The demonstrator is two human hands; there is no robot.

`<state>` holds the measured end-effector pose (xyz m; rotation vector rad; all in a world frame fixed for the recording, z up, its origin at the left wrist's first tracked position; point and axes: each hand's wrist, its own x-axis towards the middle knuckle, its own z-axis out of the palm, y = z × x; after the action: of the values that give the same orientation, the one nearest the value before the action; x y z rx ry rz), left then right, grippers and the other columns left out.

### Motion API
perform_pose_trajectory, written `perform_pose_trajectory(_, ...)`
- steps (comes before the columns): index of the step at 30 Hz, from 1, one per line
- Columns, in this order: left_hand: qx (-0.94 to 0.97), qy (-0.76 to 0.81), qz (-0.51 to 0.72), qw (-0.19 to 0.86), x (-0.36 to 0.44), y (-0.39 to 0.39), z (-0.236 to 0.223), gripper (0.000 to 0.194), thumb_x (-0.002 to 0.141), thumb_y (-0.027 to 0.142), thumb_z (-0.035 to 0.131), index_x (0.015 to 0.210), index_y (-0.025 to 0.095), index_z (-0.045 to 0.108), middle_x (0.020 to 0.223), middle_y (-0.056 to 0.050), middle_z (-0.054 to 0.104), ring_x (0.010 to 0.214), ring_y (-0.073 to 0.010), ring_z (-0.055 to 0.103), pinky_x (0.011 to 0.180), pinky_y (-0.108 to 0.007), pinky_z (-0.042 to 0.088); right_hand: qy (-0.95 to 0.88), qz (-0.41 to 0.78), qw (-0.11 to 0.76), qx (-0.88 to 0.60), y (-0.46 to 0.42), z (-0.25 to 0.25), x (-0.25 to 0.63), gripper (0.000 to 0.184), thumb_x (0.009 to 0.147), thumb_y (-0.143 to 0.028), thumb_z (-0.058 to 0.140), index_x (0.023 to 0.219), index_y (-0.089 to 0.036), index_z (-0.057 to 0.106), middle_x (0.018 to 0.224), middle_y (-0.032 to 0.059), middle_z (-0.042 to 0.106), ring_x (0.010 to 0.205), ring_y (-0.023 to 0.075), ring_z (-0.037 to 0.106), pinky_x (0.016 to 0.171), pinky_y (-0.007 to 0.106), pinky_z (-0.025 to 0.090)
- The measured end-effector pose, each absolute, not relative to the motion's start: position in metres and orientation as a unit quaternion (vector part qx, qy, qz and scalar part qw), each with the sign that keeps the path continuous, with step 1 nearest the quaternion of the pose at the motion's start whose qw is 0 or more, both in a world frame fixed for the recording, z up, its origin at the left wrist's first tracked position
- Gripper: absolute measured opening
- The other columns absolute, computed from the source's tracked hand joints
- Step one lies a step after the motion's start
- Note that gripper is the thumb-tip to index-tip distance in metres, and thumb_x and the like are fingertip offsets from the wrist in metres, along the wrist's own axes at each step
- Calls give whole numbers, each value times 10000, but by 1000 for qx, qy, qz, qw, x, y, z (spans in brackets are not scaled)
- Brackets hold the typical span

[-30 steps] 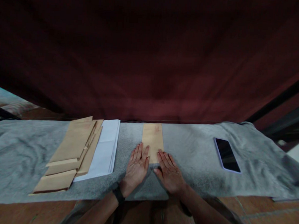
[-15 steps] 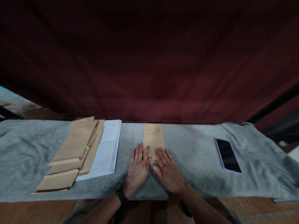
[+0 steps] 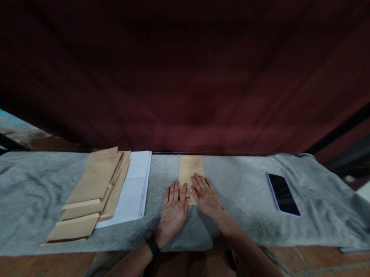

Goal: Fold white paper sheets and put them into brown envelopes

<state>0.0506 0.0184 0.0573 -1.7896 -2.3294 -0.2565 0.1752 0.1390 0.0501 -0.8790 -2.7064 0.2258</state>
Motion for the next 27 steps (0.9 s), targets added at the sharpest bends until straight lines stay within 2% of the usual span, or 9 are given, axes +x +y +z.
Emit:
perform_pose_trajectory(7, -606, -784, -109, 81, 49, 19, 59, 507, 1009, 261, 417, 1500, 137, 456, 1542, -228, 449, 1446, -351, 402, 1157, -539, 342, -912, 75, 135, -381, 162, 49, 156, 575, 1069, -414, 237, 1553, -130, 363, 1621, 97, 318, 1490, 251, 334, 1232, 457, 220)
perform_pose_trajectory(14, -587, -792, -169, 11, 43, 21, 62, 490, 1001, 324, 469, 1463, 160, 492, 1496, -193, 495, 1354, -333, 466, 1061, -485, 430, -899, 61, 135, -411, 170, 49, 149, 590, 1065, -432, 248, 1564, -130, 338, 1610, 114, 344, 1479, 284, 352, 1212, 486, 223)
perform_pose_trajectory(21, -566, -780, -261, -51, 38, 26, 66, 557, 886, 217, 595, 1433, 159, 504, 1357, -143, 551, 1235, -296, 496, 1075, -445, 414, -901, 51, 129, -411, 169, 50, 151, 593, 1070, -438, 231, 1559, -125, 349, 1609, 111, 348, 1480, 280, 349, 1212, 463, 214)
perform_pose_trajectory(27, -520, -795, -290, -113, 38, 32, 72, 691, 806, 183, 662, 1461, 92, 458, 1216, -158, 590, 1152, -317, 552, 1025, -450, 452, -897, 54, 147, -413, 166, 49, 151, 590, 1064, -438, 264, 1558, -126, 352, 1607, 111, 353, 1472, 286, 362, 1217, 469, 210)
